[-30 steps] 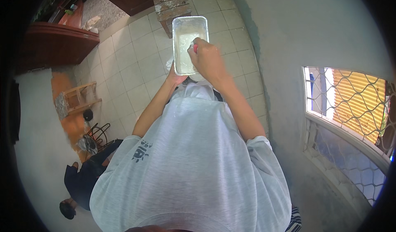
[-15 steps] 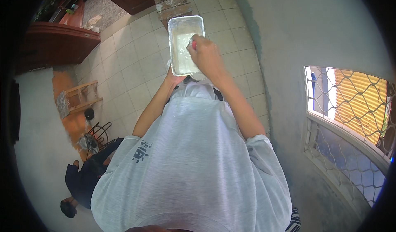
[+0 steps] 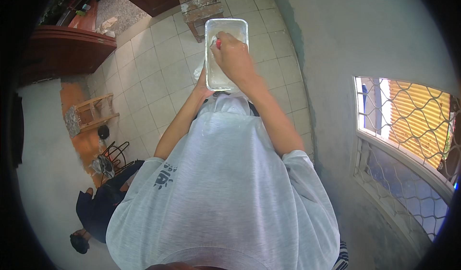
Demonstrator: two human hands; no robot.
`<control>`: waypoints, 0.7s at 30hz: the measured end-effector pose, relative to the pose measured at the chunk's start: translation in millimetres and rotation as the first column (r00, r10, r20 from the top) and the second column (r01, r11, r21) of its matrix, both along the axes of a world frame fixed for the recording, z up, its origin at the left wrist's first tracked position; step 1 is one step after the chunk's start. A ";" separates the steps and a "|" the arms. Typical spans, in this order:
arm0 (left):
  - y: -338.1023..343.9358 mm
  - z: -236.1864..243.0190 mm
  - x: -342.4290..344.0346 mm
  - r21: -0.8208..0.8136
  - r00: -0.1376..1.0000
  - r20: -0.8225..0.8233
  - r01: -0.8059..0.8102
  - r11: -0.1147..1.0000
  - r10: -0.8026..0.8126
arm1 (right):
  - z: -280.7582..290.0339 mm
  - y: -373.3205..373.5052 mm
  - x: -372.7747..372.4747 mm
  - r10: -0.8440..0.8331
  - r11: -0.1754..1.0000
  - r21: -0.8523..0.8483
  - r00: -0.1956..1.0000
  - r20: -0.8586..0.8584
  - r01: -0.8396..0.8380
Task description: The person prepares white paint by mixing it in a small plastic container using a brush, while standing in a room.
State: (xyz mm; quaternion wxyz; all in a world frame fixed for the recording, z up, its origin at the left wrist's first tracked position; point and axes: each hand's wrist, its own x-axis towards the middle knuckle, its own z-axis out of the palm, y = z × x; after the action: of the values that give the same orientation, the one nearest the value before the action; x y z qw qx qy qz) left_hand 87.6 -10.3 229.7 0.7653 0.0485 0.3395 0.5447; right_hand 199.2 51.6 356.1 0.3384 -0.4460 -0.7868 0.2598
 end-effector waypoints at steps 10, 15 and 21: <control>1.5 -1.8 -4.1 0.078 0.999 0.041 -0.022 0.997 0.019 | 12.8 7.2 4.5 -0.057 0.997 -0.041 0.998 0.036 0.059; -4.1 -16.2 -10.2 0.031 0.993 0.090 -0.082 0.996 0.079 | 1.0 -6.5 -7.1 0.095 0.995 -0.007 0.995 -0.002 -0.095; -1.3 -8.5 -6.4 0.055 0.997 0.077 -0.008 0.998 0.004 | 0.0 13.2 -4.8 -0.044 0.997 0.061 0.999 0.030 0.042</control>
State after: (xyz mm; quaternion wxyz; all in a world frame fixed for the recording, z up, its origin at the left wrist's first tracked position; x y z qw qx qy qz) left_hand 81.1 -11.6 221.1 0.7744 0.0476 0.2949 0.5577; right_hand 194.4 64.8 356.1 0.3450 -0.4562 -0.7898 0.2215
